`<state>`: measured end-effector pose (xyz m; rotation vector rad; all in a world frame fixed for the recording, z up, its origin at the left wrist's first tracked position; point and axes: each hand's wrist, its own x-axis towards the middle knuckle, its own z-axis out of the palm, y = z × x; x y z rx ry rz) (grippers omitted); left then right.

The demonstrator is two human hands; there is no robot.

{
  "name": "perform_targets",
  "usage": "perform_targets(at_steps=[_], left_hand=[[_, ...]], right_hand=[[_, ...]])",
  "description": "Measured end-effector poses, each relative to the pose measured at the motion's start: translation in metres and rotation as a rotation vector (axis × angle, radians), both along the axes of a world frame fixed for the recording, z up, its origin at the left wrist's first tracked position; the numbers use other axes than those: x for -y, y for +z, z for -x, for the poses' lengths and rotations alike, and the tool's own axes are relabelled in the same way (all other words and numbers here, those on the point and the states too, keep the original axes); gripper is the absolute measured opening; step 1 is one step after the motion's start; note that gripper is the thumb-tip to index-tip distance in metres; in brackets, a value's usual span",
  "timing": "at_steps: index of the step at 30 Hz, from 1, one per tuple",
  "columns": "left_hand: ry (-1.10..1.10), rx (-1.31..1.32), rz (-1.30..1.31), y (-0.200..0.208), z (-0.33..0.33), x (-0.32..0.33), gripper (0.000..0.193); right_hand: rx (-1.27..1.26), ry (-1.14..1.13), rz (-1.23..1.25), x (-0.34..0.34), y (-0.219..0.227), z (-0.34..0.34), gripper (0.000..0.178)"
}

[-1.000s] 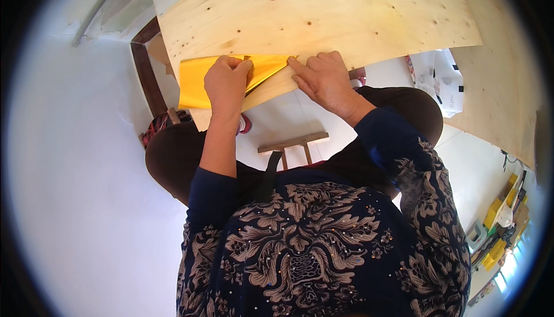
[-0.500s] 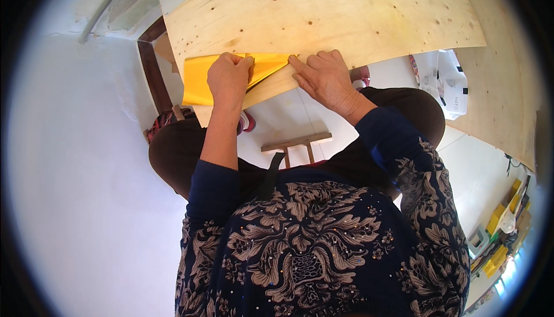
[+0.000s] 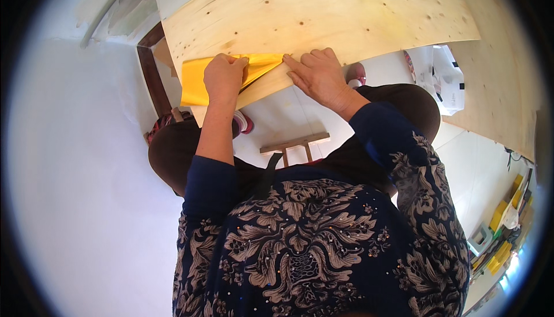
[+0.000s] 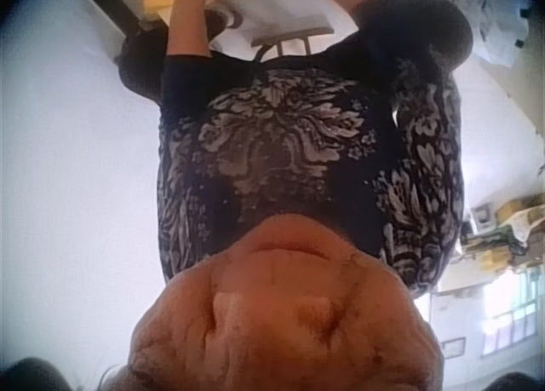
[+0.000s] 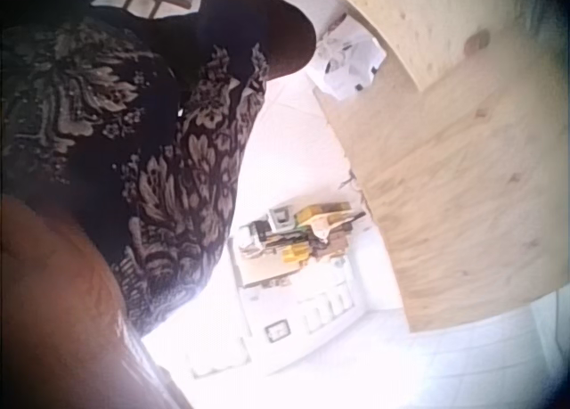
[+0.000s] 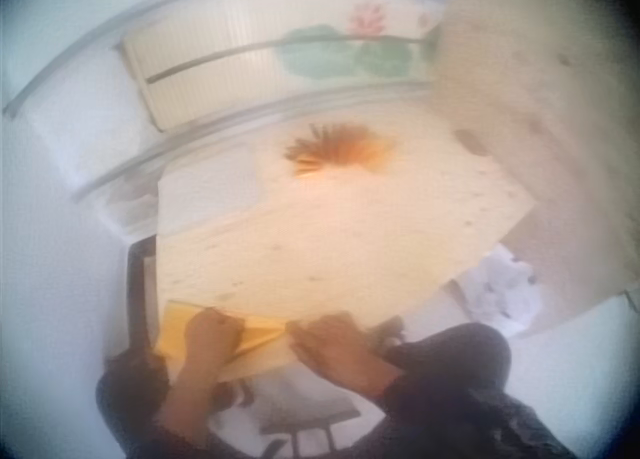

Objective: The person folds a sheet of gold-colored paper by hand on a low wooden table, creating a small triangular origami shape and placing it with others. They then pick up a larger sheet of gold paper and begin folding it.

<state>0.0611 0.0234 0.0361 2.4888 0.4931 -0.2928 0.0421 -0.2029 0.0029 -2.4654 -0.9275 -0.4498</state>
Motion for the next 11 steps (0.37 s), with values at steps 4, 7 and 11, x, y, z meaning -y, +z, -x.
perform_targets(at_steps=[4, 7, 11], left_hand=[[0.003, 0.001, -0.013, 0.0018, -0.0009, 0.0002, 0.033], [0.006, 0.007, -0.009, 0.0022, 0.0002, 0.0014, 0.034], [0.011, 0.013, -0.012, 0.0006, -0.0003, 0.0008, 0.036]], right_hand=[[0.009, -0.015, 0.021, 0.0017, 0.0002, 0.0003, 0.036], [0.019, -0.020, 0.031, 0.0022, -0.0002, -0.0001, 0.037], [0.018, -0.041, 0.077, 0.0025, -0.0003, -0.0004, 0.039]])
